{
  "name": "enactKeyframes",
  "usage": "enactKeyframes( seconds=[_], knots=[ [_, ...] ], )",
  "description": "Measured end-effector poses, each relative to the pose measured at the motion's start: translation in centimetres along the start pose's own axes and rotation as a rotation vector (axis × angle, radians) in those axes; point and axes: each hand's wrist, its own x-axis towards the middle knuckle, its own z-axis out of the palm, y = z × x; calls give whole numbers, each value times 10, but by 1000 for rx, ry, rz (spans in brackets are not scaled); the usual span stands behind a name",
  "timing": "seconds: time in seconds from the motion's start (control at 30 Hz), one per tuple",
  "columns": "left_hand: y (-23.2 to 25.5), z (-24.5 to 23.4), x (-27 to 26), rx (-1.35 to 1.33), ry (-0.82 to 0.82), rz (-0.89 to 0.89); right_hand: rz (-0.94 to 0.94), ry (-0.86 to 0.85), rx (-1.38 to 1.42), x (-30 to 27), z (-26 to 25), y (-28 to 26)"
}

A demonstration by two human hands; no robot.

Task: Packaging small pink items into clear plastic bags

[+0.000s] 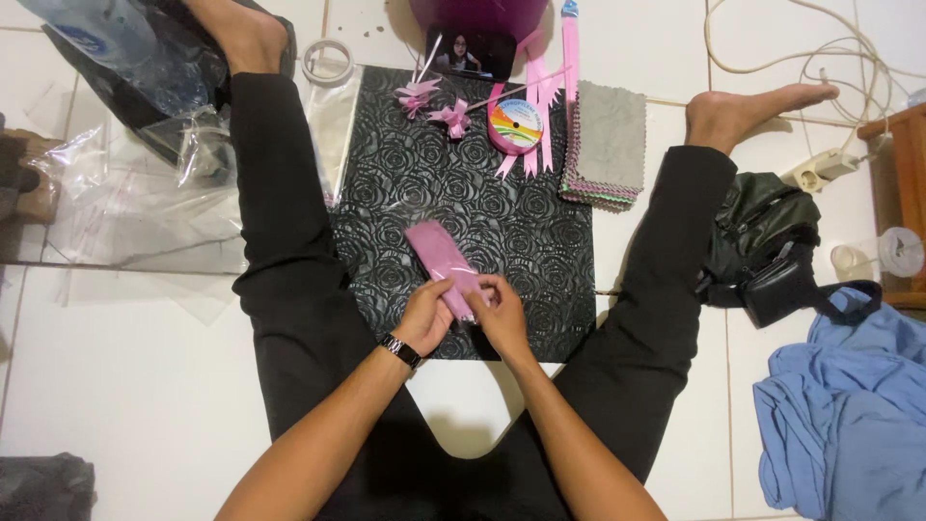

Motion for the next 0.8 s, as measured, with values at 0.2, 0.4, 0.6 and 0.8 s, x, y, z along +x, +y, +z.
enactKeyframes(
  seconds=[0.2, 0.4, 0.6, 0.8],
  knots=[
    [16, 45, -41, -33, -37, 11, 71, 68, 37, 4, 0, 14],
    [-11, -26, 29, -73, -54, 14, 62, -51, 254, -15, -14, -30],
    [50, 77, -72, -147, -97, -8, 61, -72, 306, -13, -39, -33],
    [69, 95, -98, -21, -55, -44, -49, 17, 358, -47, -71, -114]
  ],
)
